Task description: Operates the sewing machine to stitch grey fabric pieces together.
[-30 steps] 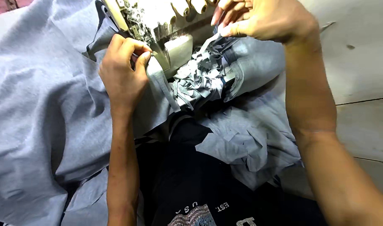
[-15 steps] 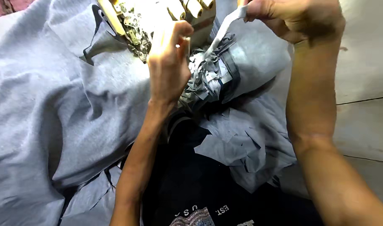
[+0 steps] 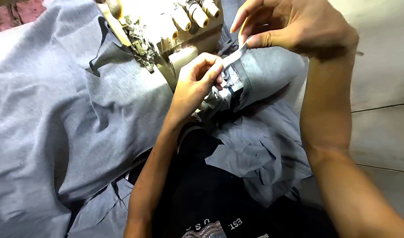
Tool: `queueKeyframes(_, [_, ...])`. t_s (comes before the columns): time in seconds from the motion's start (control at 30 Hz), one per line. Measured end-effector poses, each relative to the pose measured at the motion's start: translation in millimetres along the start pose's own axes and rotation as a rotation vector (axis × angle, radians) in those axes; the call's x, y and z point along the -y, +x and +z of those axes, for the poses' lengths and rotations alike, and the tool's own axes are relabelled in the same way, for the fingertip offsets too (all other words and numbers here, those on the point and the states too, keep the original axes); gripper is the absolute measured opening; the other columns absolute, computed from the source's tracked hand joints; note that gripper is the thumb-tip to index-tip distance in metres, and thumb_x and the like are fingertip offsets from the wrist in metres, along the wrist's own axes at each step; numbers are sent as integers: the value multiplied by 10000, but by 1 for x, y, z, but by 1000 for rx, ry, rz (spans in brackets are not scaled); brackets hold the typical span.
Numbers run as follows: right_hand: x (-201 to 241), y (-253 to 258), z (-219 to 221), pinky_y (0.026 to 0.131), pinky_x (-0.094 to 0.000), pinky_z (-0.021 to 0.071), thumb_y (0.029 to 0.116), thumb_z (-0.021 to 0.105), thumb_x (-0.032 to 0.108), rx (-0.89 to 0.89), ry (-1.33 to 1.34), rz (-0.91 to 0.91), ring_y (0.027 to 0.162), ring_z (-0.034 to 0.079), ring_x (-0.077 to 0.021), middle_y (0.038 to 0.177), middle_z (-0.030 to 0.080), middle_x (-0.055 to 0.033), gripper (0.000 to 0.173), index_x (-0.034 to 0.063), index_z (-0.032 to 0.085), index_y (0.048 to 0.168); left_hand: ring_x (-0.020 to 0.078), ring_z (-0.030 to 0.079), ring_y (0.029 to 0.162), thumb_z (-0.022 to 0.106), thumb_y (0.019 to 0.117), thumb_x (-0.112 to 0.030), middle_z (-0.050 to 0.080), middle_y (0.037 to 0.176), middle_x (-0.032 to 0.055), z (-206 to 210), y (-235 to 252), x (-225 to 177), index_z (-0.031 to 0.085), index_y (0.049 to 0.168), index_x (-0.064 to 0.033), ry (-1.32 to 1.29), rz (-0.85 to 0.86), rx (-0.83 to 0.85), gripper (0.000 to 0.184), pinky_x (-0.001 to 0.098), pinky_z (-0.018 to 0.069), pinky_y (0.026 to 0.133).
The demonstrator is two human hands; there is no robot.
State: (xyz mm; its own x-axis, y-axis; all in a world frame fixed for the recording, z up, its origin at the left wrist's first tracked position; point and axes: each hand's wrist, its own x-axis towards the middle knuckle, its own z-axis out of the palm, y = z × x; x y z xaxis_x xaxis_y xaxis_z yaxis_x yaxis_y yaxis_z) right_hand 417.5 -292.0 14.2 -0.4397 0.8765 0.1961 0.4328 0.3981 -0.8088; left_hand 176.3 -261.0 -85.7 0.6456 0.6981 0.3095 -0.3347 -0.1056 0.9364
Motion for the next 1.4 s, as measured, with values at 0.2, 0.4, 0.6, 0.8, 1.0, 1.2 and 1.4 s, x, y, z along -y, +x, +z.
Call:
queueKeyframes(0.2, [-10, -9, 20, 852, -249, 607, 941, 668, 56, 4, -79, 2, 937, 694, -87, 1083, 696, -30, 272, 45, 632, 1210, 75, 660, 689, 604, 1034, -132, 697, 855, 6, -28, -31, -14, 665, 1077, -44, 394, -49, -48, 116, 222, 563, 605])
queueKeyframes(0.4, [-6, -20, 59, 981, -298, 532, 1010, 609, 287, -33, -344, 83, 1060, 662, -64, 1119, 723, 21, 254, 128, 722, 1173, 38, 628, 711, 604, 1014, -124, 681, 873, -1, -45, -51, -42, 681, 1090, -81, 769, 30, 116, 116, 203, 534, 644])
queueKeyframes(0.6, [-4, 10, 142, 891, -236, 575, 980, 688, 187, -136, 107, -100, 957, 682, -46, 998, 724, -12, 195, 22, 728, 1077, 52, 634, 705, 594, 1000, -230, 699, 864, -33, -69, -44, -82, 703, 1059, -134, 1005, 90, 389, 157, 292, 531, 644])
queueKeyframes(0.8, [-4, 21, 199, 645, -248, 604, 947, 708, 42, -371, 534, 42, 690, 683, -94, 817, 722, -57, 85, -33, 715, 985, 28, 593, 643, 628, 973, -365, 643, 768, -102, -100, -36, -111, 688, 988, -210, 1149, -60, 439, 167, 294, 507, 598])
queueKeyframes(1.0, [-11, 5, 227, 544, -208, 509, 984, 672, 144, -381, 584, 119, 639, 608, -96, 810, 657, -49, 97, 49, 650, 981, 43, 611, 691, 666, 953, -403, 661, 797, -93, -124, -22, -100, 699, 964, -212, 1164, -144, 500, 194, 326, 509, 647])
queueKeyframes(1.2, [-15, 8, 219, 596, -182, 465, 993, 643, 276, -250, 442, 78, 745, 591, -38, 988, 698, -6, 304, 38, 689, 1176, -9, 594, 671, 663, 961, -286, 642, 751, -102, -113, -20, -96, 698, 931, -181, 1000, -105, 721, 114, 204, 494, 611])
queueKeyframes(1.4, [-10, 17, 231, 563, -190, 537, 990, 668, 85, -401, 581, 126, 618, 643, -73, 774, 715, -63, 94, 7, 702, 950, 67, 614, 693, 667, 957, -259, 653, 788, -63, -112, -17, -102, 690, 976, -178, 1161, -126, 669, 86, 314, 503, 634])
